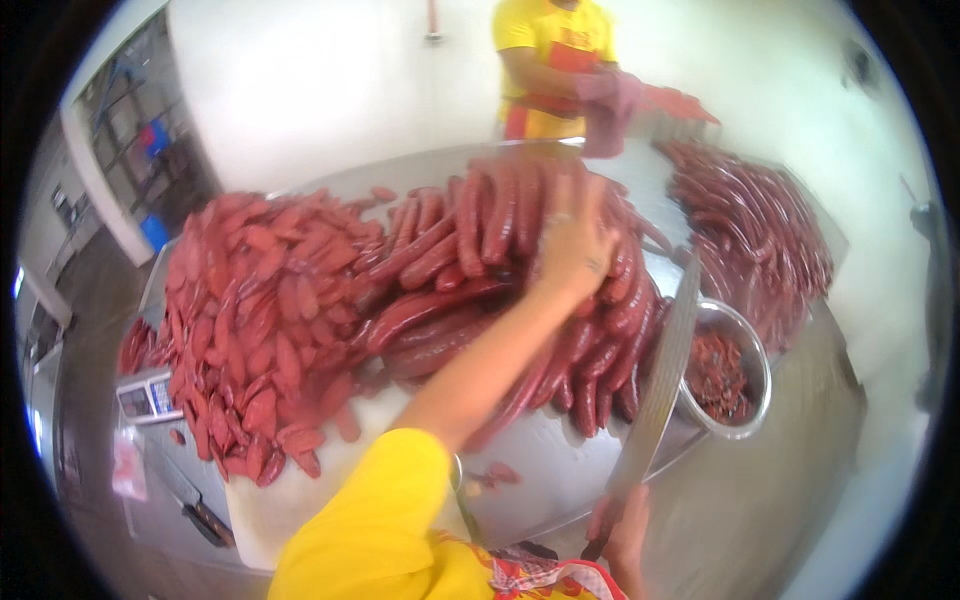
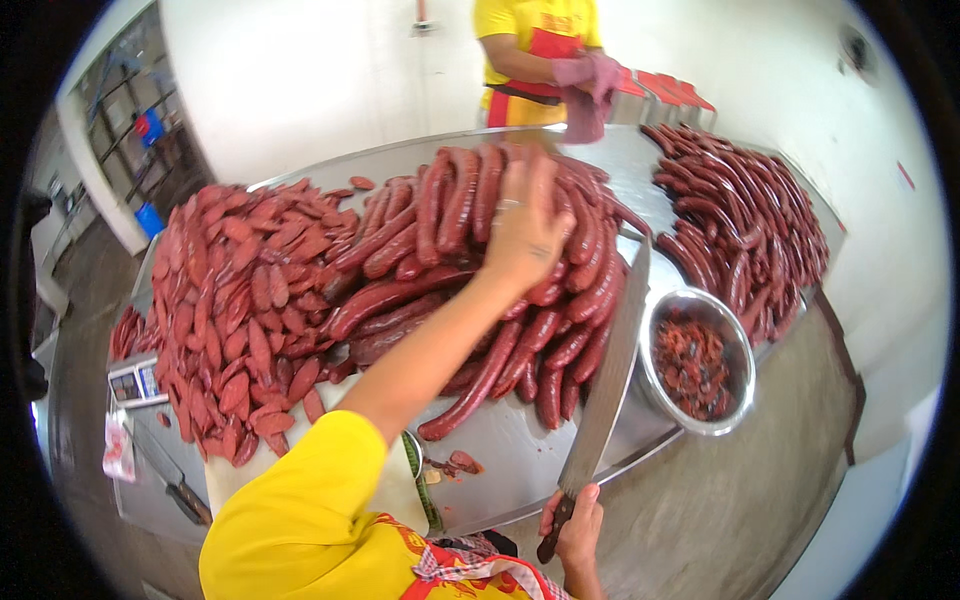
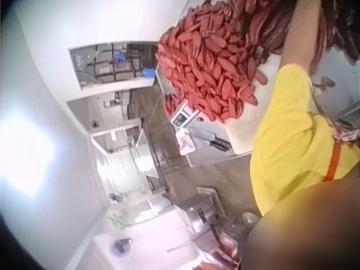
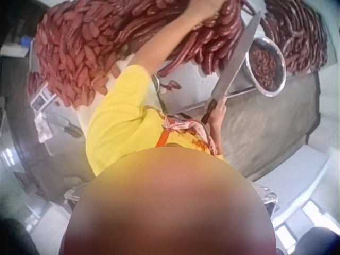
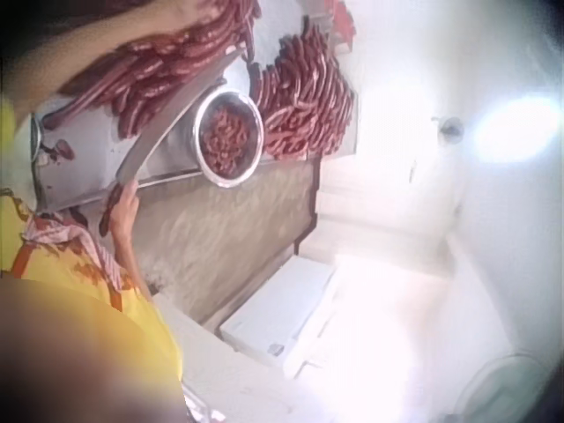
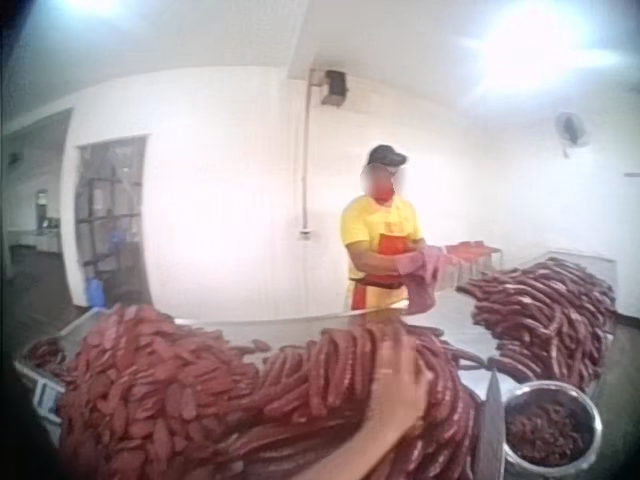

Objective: The person slices long red meat pieces into smaller segments on a white cutting board using a knife. Sliced pieces are gathered and placed on the table while whole pieces are taken from a pile and cut one at a time.

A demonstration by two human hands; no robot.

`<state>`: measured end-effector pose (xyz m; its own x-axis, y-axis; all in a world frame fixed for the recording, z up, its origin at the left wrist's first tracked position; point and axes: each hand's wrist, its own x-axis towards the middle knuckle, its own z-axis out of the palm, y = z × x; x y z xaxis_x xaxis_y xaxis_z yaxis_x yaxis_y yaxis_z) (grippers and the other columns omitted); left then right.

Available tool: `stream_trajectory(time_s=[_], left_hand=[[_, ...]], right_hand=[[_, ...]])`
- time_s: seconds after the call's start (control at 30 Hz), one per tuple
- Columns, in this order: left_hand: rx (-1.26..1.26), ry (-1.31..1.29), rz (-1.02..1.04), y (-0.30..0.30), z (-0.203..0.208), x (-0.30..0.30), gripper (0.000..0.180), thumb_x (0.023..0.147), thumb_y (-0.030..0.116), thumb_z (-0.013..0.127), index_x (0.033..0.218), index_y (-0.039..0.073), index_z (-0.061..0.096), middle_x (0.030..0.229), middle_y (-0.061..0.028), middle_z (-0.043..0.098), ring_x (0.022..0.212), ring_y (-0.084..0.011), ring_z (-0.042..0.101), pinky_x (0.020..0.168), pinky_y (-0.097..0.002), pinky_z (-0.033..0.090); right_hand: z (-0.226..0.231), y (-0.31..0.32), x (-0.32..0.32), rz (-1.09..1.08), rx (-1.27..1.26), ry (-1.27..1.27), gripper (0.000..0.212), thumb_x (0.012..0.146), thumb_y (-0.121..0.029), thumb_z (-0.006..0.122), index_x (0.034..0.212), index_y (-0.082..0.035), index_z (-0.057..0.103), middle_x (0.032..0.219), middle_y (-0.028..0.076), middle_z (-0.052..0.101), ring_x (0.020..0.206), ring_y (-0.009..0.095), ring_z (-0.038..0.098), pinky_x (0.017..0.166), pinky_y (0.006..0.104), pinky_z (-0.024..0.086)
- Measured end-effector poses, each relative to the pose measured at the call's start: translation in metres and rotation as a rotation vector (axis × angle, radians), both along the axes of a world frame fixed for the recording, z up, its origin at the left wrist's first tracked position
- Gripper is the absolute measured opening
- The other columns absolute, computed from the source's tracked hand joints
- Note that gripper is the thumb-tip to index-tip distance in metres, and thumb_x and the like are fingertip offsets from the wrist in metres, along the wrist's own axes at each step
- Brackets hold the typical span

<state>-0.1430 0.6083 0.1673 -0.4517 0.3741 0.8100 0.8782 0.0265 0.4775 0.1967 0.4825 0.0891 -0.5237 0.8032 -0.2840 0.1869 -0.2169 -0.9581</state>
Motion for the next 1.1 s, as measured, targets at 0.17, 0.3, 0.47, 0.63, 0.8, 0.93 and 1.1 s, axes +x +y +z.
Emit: stream_trajectory(time_s=[0.17,0.3,0.47,0.63,0.8,0.93,1.1], left_hand=[[-0.705,0.015,0.027,0.043,-0.042,0.010,0.057,0.094,0.032,0.052,0.147,0.016,0.037,0.156,-0.0161,0.024,0.140,-0.0380,0.031,0.114,-0.0565,0.018],[-0.513,-0.043,-0.055,0.031,-0.034,0.003,0.053,0.093,0.032,0.055,0.141,0.012,0.044,0.146,-0.0184,0.040,0.134,-0.0402,0.038,0.109,-0.0525,0.031],[-0.059,-0.108,-0.190,-0.063,-0.015,-0.085,0.026,0.092,0.024,0.059,0.109,0.005,0.065,0.104,-0.0210,0.067,0.099,-0.0330,0.065,0.084,-0.0410,0.051],[-0.178,-0.334,0.296,-0.175,-0.026,-0.230,0.016,0.086,0.016,0.064,0.090,0.002,0.070,0.080,-0.0154,0.070,0.074,-0.0249,0.068,0.070,-0.0341,0.053],[-0.998,-0.846,0.132,-0.192,-0.077,-0.286,0.058,0.066,0.046,0.080,0.084,-0.008,0.066,0.072,-0.0124,0.065,0.067,-0.0303,0.062,0.055,-0.0441,0.051],[-1.056,-0.752,0.210,-0.170,-0.089,-0.282,0.063,0.065,0.044,0.078,0.094,-0.010,0.068,0.085,-0.0198,0.069,0.077,-0.0365,0.067,0.066,-0.0466,0.056],[-0.771,-0.472,0.469,-0.187,-0.052,-0.264,0.039,0.072,0.025,0.063,0.098,-0.004,0.070,0.105,-0.0273,0.066,0.104,-0.0390,0.064,0.090,-0.0441,0.051]], right_hand=[[-0.005,-0.012,0.000,-0.129,-0.081,0.021,0.078,0.096,-0.068,0.023,0.072,0.000,0.054,0.050,0.009,0.051,0.040,0.019,0.050,0.040,0.0306,0.041],[-0.007,-0.011,0.006,-0.162,-0.050,-0.047,0.078,0.096,-0.069,0.023,0.071,-0.001,0.053,0.050,0.009,0.051,0.040,0.018,0.050,0.039,0.0300,0.041],[-0.008,-0.012,-0.003,-0.231,-0.133,-0.139,0.065,0.093,-0.068,0.038,0.081,-0.007,0.053,0.053,0.005,0.049,0.041,0.017,0.047,0.038,0.0288,0.037],[-0.005,-0.016,-0.028,-0.196,-0.170,-0.126,0.062,0.097,-0.061,0.034,0.075,-0.007,0.053,0.052,0.005,0.049,0.040,0.017,0.045,0.038,0.0285,0.036],[-0.004,-0.018,-0.048,-0.071,-0.216,-0.180,0.059,0.101,-0.054,0.031,0.076,-0.006,0.054,0.053,0.008,0.051,0.042,0.018,0.048,0.039,0.0299,0.038],[-0.004,-0.018,-0.058,0.064,-0.112,-0.235,0.074,0.097,-0.064,0.024,0.073,-0.002,0.055,0.052,0.008,0.052,0.042,0.019,0.050,0.041,0.0306,0.042],[0.006,-0.012,-0.060,0.207,0.018,-0.213,0.082,0.096,-0.069,0.019,0.069,0.000,0.055,0.051,0.008,0.052,0.042,0.017,0.051,0.042,0.0290,0.042]])
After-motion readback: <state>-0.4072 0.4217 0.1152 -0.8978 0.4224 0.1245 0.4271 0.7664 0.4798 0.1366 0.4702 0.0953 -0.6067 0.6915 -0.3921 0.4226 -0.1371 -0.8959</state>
